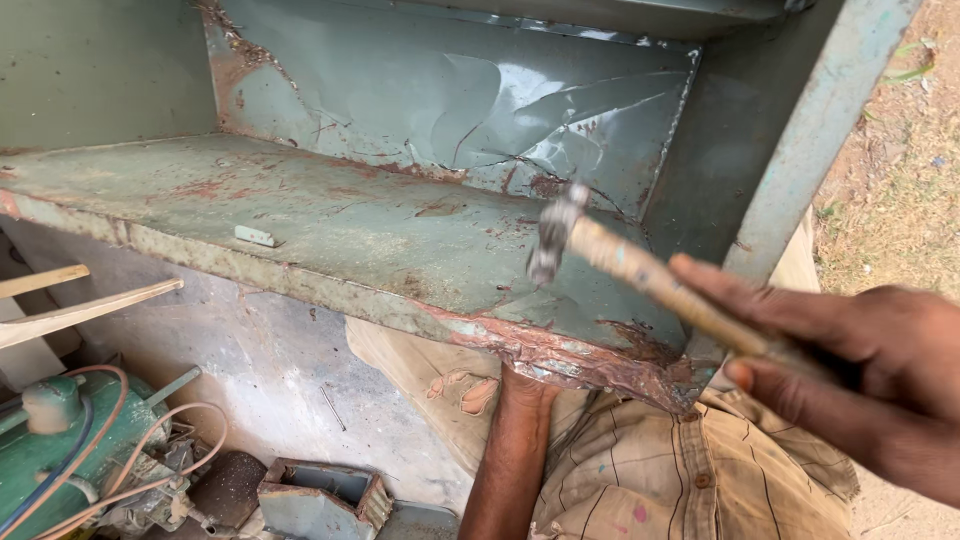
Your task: The person uses a hammer and a metal block to flatten and shape the bottom edge of a metal cabinet. They also use pliers to remove small metal fragments from the edge.
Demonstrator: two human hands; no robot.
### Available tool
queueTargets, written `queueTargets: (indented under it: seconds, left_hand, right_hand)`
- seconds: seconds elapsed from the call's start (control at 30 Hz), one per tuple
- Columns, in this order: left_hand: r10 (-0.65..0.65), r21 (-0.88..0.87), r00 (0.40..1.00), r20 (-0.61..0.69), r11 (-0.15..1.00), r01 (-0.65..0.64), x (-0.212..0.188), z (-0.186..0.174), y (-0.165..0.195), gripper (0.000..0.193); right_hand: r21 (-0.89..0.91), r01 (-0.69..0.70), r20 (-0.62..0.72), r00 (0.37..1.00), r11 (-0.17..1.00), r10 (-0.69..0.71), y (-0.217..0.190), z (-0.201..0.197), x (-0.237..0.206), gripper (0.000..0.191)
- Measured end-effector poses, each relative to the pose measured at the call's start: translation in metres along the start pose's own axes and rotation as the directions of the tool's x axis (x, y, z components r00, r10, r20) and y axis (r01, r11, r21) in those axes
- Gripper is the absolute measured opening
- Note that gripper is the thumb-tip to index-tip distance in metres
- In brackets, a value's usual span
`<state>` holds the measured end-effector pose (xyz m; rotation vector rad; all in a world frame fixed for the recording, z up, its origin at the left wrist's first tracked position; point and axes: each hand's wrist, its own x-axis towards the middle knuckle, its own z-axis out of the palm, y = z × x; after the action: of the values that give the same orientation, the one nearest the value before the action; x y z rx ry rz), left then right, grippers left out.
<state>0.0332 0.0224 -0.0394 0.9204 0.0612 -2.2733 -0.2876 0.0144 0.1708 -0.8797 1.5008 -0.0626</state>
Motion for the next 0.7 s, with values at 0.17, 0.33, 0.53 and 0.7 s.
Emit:
queueTargets:
  seconds: [0.17,0.33,0.53,0.7]
  left_hand:
    - [-0.002,0.000,1.000,0.002,1.000,0.002,-0.002,-0.001,-0.002,0.065]
    - [-0.002,-0.010,1.000,0.008,1.000,0.002,-0.002,0.000,-0.001,0.066]
    - [0.003,-0.084,1.000,0.016,0.996,-0.002,-0.003,0.003,-0.006,0.068]
    - [0.082,-0.043,0.996,-0.043,0.996,-0.084,0.002,-0.002,-0.014,0.065]
  right_hand:
    - [-0.072,0.083,-0.004,0.996,0.994,-0.084,0.006,-0.001,-0.008,0.065]
    - [0.011,0.085,0.040,0.996,0.996,-0.086,0.011,-0.001,-0.012,0.069]
    - [0.019,-0.320,0.191,0.931,0.947,0.310,0.016,0.009,-0.010,0.069]
    - [0.240,-0.141,0.005,0.989,0.960,0.144,0.040,0.016,0.009,0.074]
